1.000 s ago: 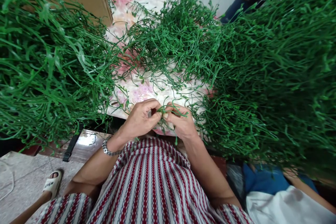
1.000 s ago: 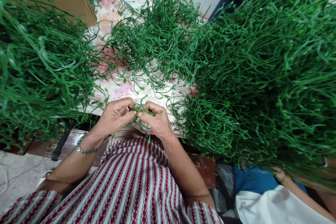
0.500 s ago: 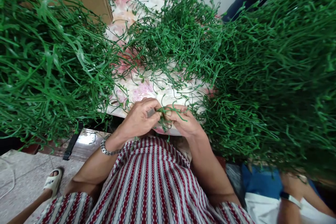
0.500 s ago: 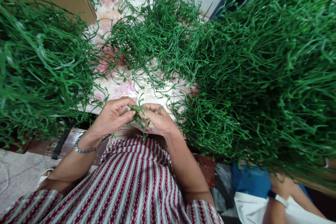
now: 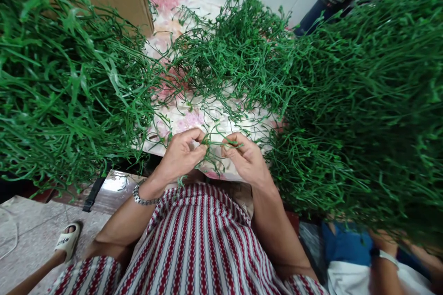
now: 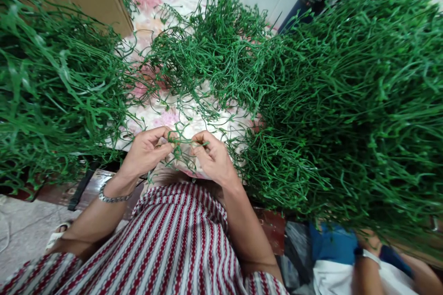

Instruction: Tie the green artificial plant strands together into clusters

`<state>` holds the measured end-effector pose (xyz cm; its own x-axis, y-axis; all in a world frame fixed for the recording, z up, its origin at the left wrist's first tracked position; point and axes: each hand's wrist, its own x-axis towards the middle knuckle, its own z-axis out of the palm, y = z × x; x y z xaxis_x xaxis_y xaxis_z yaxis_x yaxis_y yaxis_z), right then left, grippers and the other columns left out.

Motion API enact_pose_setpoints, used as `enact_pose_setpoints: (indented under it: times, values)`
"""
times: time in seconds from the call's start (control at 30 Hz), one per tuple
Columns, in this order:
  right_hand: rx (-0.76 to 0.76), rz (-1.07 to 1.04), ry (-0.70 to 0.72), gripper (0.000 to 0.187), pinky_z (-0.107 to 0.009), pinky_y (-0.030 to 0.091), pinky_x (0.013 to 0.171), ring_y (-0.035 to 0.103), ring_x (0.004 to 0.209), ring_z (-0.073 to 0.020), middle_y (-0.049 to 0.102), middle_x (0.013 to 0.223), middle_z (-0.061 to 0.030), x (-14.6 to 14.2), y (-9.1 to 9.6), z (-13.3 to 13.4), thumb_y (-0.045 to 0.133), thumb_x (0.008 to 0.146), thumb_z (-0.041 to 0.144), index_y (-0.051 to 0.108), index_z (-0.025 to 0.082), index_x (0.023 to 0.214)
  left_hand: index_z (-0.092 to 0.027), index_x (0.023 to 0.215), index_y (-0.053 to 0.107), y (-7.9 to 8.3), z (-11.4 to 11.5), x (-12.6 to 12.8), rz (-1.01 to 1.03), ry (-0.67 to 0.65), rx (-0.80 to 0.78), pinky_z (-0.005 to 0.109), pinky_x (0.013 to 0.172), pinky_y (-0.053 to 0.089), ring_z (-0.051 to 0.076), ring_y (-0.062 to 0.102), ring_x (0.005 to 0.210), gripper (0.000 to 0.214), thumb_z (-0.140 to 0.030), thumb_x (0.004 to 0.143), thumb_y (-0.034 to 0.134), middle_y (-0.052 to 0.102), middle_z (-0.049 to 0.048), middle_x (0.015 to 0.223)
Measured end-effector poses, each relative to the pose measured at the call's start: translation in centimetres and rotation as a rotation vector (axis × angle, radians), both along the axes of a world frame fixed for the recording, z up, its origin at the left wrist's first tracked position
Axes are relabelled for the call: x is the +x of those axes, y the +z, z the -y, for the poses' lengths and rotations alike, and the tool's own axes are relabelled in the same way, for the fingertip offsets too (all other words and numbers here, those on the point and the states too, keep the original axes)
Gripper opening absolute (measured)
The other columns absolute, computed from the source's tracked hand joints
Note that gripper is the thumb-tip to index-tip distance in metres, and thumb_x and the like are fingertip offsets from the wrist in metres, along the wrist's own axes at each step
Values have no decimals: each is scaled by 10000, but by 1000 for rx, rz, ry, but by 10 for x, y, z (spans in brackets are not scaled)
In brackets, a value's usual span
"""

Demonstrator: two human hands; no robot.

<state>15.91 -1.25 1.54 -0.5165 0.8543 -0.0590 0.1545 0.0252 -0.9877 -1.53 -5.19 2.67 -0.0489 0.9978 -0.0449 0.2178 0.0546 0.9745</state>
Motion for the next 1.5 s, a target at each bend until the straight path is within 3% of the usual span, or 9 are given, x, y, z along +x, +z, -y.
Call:
enact_pose_setpoints:
  times: [0.1, 0.23, 0.37, 0.47, 0.63, 0.9, 1.2, 1.37, 1.5]
  values:
    - [77, -15, -34, 205, -250, 445, 643, 544, 710, -117, 567, 825, -17, 5, 3, 1, 547, 818, 304, 523, 187, 985, -161, 585, 423, 1, 0, 1, -9, 27, -17, 197, 464, 218, 64, 274, 505, 102, -97, 656, 457, 338, -53, 562]
    - [422, 53, -158, 352, -376, 430, 888, 541, 998, -198, 571, 1053, -73, 8, 11, 1, 596, 789, 321, 501, 217, 1112, -163, 567, 409, 3, -1, 4, -106, -1, 9, 188, 482, 232, 68, 302, 525, 117, -91, 647, 456, 354, -53, 548]
    - [626, 184, 114, 403, -417, 418, 926, 508, 1084, -234, 576, 1117, -96, 3, 16, 1, 639, 757, 353, 529, 207, 1116, -157, 599, 462, 2, 1, 7, -67, -108, -7, 181, 519, 292, 71, 362, 545, 97, -104, 679, 476, 408, -51, 558]
    - [656, 202, 210, 368, -386, 452, 869, 542, 1014, -207, 599, 1071, -97, -2, 12, 2, 565, 820, 303, 495, 186, 1161, -147, 610, 494, 2, 3, 7, 12, -168, -21, 186, 550, 329, 78, 407, 572, 104, -135, 713, 499, 458, -38, 583]
    - [795, 293, 174, 174, -326, 460, 732, 540, 803, -171, 610, 854, -66, 0, 2, 3, 489, 847, 197, 545, 157, 1007, -149, 601, 484, 3, 6, 5, -31, -157, -22, 184, 530, 297, 69, 366, 545, 126, -125, 725, 493, 394, -52, 553]
    - [1116, 744, 123, 125, -362, 363, 742, 443, 790, -210, 549, 780, -69, 2, 14, 3, 474, 826, 195, 595, 175, 803, -158, 613, 460, 0, 2, 8, -239, -168, 125, 216, 613, 315, 101, 417, 651, 113, -64, 675, 460, 439, -26, 658]
    - [1083, 770, 198, 210, -376, 362, 804, 480, 888, -222, 610, 936, -64, 10, 31, 1, 514, 822, 228, 605, 188, 1007, -167, 615, 410, 5, 7, 6, -161, -127, 24, 192, 479, 213, 62, 262, 501, 108, -86, 683, 433, 277, -68, 542]
    - [834, 555, 247, 507, -401, 380, 920, 477, 1077, -246, 554, 1171, -110, 26, 43, 3, 576, 793, 409, 478, 149, 1217, -161, 636, 455, -4, 4, 7, -160, -12, 46, 185, 481, 239, 60, 308, 507, 94, -95, 703, 448, 347, -67, 542]
    - [746, 361, 191, 359, -363, 434, 878, 534, 1009, -208, 604, 1067, -103, 24, 33, 4, 542, 832, 343, 526, 141, 1130, -153, 691, 521, -7, 4, 10, -167, -66, 107, 191, 569, 322, 77, 418, 591, 112, -71, 704, 447, 473, -42, 624]
